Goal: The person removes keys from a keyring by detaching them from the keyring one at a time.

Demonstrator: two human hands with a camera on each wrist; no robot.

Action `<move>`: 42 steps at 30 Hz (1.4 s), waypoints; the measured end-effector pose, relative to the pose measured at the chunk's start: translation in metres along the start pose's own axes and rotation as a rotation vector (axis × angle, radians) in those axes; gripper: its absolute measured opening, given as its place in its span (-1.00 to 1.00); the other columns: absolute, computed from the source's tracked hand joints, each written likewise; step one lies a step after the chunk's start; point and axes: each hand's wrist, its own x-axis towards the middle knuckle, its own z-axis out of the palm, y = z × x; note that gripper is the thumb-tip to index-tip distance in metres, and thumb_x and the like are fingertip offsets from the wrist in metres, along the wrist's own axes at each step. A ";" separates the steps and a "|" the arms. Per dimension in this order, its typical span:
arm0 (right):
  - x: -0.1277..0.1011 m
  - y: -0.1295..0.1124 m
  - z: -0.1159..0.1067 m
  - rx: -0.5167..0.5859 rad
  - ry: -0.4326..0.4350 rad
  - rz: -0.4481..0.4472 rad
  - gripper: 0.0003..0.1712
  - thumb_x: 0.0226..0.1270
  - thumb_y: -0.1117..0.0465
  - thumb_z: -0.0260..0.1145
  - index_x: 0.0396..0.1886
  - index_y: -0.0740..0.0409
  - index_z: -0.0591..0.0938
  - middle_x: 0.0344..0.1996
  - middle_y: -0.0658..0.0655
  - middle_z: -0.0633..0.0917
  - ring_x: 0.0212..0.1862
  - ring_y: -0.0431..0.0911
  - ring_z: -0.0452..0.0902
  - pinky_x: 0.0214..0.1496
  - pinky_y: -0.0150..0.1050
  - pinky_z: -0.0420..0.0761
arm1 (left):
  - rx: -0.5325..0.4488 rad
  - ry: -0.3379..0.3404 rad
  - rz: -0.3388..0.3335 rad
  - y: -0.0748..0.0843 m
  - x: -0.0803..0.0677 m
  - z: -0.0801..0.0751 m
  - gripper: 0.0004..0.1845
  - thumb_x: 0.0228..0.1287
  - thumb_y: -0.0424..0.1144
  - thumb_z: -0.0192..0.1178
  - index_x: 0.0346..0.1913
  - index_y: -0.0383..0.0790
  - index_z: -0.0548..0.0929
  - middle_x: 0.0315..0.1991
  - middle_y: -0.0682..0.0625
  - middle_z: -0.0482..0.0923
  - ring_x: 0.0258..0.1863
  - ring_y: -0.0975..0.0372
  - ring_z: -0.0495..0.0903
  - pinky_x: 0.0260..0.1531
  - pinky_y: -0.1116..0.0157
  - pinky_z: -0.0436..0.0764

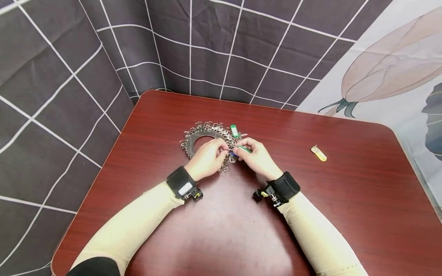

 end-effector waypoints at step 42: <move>-0.027 0.036 -0.104 -0.371 0.100 0.089 -0.70 0.31 0.09 0.35 -0.18 0.25 0.60 -0.43 0.21 0.68 -0.45 -0.10 0.55 -0.42 -0.31 0.54 | 0.140 -0.056 0.082 -0.003 -0.009 -0.014 -0.94 0.21 -0.30 0.17 -0.28 -0.08 0.61 -0.40 0.14 0.54 -0.40 0.31 0.46 -0.30 0.34 0.50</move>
